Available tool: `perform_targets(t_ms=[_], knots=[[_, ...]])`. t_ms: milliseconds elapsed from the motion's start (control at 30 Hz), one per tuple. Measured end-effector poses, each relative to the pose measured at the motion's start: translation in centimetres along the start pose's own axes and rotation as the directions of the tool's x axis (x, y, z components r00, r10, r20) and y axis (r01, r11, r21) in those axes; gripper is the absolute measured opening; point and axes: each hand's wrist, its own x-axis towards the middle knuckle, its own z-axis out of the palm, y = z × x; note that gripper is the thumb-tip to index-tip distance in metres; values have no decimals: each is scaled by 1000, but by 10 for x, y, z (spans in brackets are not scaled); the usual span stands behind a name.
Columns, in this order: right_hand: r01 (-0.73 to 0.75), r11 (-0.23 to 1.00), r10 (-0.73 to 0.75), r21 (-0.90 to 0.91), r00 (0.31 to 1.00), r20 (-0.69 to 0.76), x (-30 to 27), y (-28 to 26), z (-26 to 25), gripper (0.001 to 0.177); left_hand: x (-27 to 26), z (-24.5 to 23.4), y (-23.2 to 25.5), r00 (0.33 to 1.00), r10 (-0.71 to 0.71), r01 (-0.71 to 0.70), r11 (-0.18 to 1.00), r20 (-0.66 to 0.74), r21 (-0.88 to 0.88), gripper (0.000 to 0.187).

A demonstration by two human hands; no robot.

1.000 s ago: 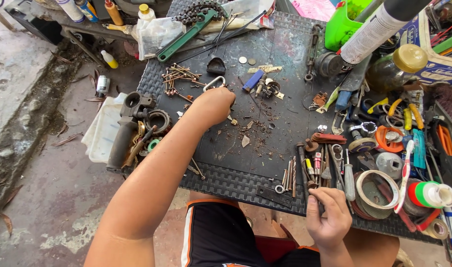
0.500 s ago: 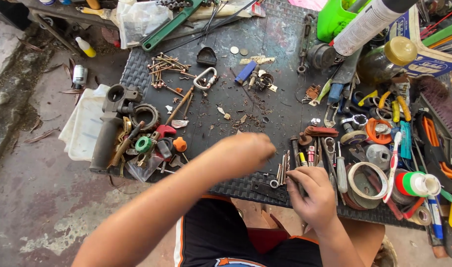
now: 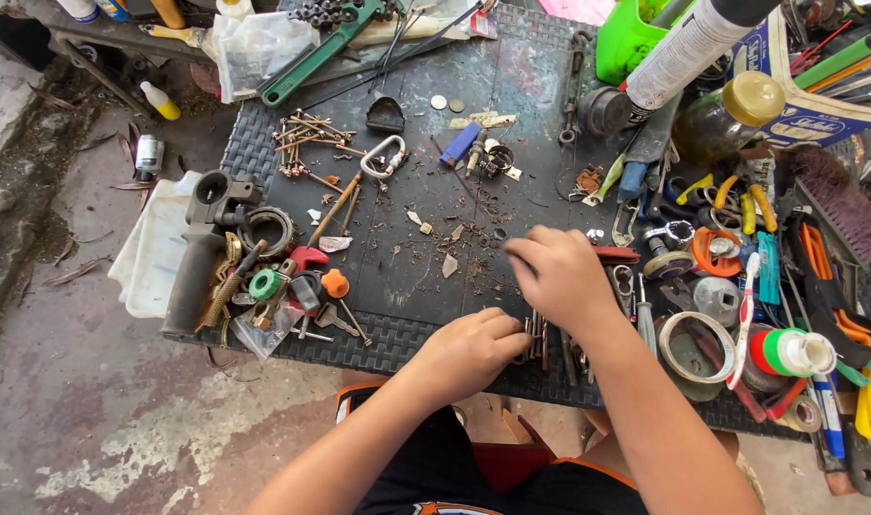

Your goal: Sorting through a cluttered workbench of small hardware including screws, keys, and metal components.

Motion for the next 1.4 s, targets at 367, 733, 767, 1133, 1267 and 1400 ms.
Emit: perform_targets(t_ms=[367,733,767,1133,1267,1400], knots=[[-79,995,94,-61,952,292,37,14,36,20,11,-49,26,999,-16,16,1000,34,-4,15],[-392,882,257,261,864,433,43,2,-10,16,-3,-75,-3,947,-214,194,976,-240,-102,12],[-402,878,266,259,861,434,38,3,-12,15,-2,-75,-3,937,-239,215,969,-255,-118,12],[-128,976,101,178,983,153,2,3,-6,6,0,-76,0,908,-301,300,953,-292,-47,14],[-232,898,187,375,970,153,1,-9,-5,7,-1,-74,-1,897,-340,349,937,-282,-19,20],[-299,796,194,527,950,245,4,-30,-4,13,-1,-70,-3,854,-398,399,914,-335,-67,31]])
